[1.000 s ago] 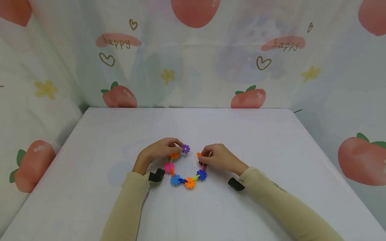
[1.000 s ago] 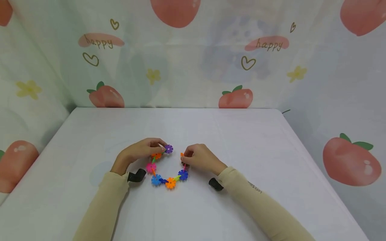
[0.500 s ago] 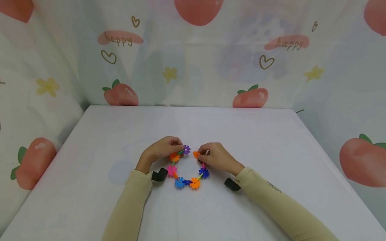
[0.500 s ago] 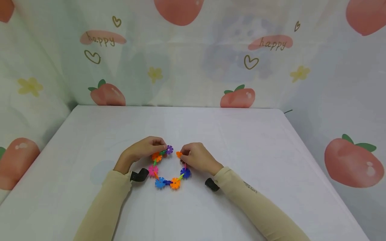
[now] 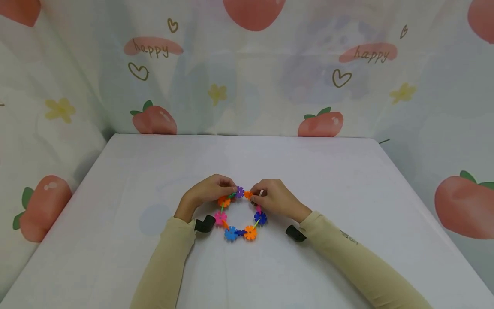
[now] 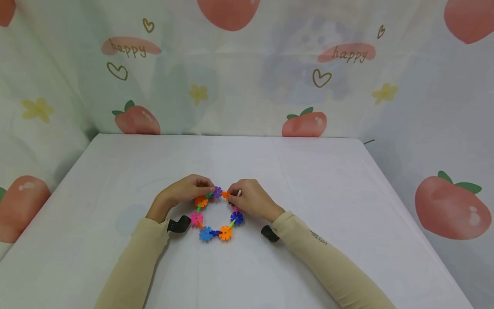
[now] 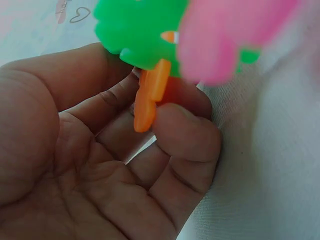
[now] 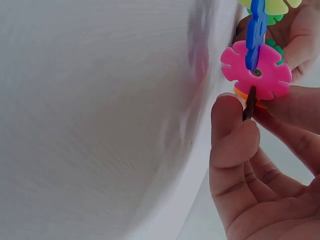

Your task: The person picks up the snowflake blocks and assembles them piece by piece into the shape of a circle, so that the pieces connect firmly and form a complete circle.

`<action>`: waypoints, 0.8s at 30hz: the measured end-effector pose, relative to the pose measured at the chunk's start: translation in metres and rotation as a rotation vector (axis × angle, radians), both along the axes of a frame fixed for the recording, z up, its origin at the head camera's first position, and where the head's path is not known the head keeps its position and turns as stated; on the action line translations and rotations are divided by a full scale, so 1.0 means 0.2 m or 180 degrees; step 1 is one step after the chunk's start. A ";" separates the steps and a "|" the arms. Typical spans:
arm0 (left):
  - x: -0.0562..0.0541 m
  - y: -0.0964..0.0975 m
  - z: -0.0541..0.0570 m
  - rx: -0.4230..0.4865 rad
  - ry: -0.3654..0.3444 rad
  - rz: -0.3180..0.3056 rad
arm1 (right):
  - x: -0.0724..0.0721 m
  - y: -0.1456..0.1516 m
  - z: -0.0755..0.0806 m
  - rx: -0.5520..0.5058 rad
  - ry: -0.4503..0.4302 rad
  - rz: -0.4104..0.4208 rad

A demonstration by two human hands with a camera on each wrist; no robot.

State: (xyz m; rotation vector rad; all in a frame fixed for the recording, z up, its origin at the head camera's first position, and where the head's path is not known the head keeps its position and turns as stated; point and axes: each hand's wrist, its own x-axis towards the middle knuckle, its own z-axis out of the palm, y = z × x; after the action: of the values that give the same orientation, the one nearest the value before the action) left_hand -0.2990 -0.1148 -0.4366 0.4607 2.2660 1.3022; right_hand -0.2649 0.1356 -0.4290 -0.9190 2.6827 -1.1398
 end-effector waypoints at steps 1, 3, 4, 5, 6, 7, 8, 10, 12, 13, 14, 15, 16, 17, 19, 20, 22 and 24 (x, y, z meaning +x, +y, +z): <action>0.00 0.00 0.00 -0.0001 0.0005 -0.0013 | 0.00 0.00 0.00 0.0002 0.0016 0.0011; 0.00 0.01 0.00 -0.0002 0.0037 -0.0053 | 0.00 0.00 -0.01 0.0005 0.0045 0.0025; 0.01 0.01 0.00 -0.0006 0.0050 -0.0071 | 0.01 0.00 -0.01 0.0007 0.0061 0.0028; 0.01 0.01 0.01 -0.0006 0.0069 -0.0087 | 0.01 0.00 -0.01 0.0010 0.0080 0.0031; 0.01 0.01 0.01 -0.0008 0.0085 -0.0103 | 0.01 -0.01 -0.01 0.0017 0.0105 0.0031; 0.01 0.01 0.01 -0.0010 0.0101 -0.0115 | 0.01 -0.01 -0.01 0.0019 0.0135 0.0029; 0.01 0.02 0.01 -0.0012 0.0115 -0.0125 | 0.01 -0.01 -0.01 0.0018 0.0158 0.0027; 0.01 0.02 0.01 -0.0019 0.0127 -0.0130 | 0.01 -0.01 -0.02 0.0009 0.0200 0.0033; 0.01 0.02 0.01 -0.0019 0.0147 -0.0145 | 0.01 -0.02 -0.02 -0.0001 0.0234 0.0051; 0.01 0.02 0.01 -0.0020 0.0157 -0.0149 | 0.01 -0.02 -0.02 -0.0002 0.0252 0.0062; 0.01 0.02 0.01 -0.0019 0.0169 -0.0157 | 0.01 -0.03 -0.02 0.0001 0.0269 0.0070; 0.01 0.02 0.01 -0.0016 0.0183 -0.0170 | 0.01 -0.03 -0.02 0.0008 0.0288 0.0079; 0.01 0.02 0.01 -0.0011 0.0190 -0.0175 | 0.01 -0.03 -0.01 0.0016 0.0305 0.0088; 0.01 0.02 0.01 -0.0010 0.0196 -0.0180 | 0.01 -0.03 -0.01 0.0026 0.0320 0.0095; 0.01 0.02 0.01 -0.0021 0.0201 -0.0177 | 0.01 -0.04 -0.01 0.0046 0.0340 0.0099; 0.01 0.03 0.01 -0.0033 0.0204 -0.0172 | 0.02 -0.04 -0.01 0.0048 0.0338 0.0093; 0.01 0.03 0.01 -0.0068 0.0198 -0.0145 | 0.02 -0.03 -0.01 0.0039 0.0323 0.0080; 0.01 0.03 0.01 -0.0106 0.0192 -0.0118 | 0.02 -0.03 -0.01 0.0027 0.0300 0.0050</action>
State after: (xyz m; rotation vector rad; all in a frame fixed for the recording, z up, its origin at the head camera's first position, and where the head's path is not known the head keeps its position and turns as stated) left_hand -0.2973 -0.1079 -0.4347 0.5345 2.3136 1.2463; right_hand -0.2614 0.1299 -0.4309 -1.0153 2.7462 -1.1081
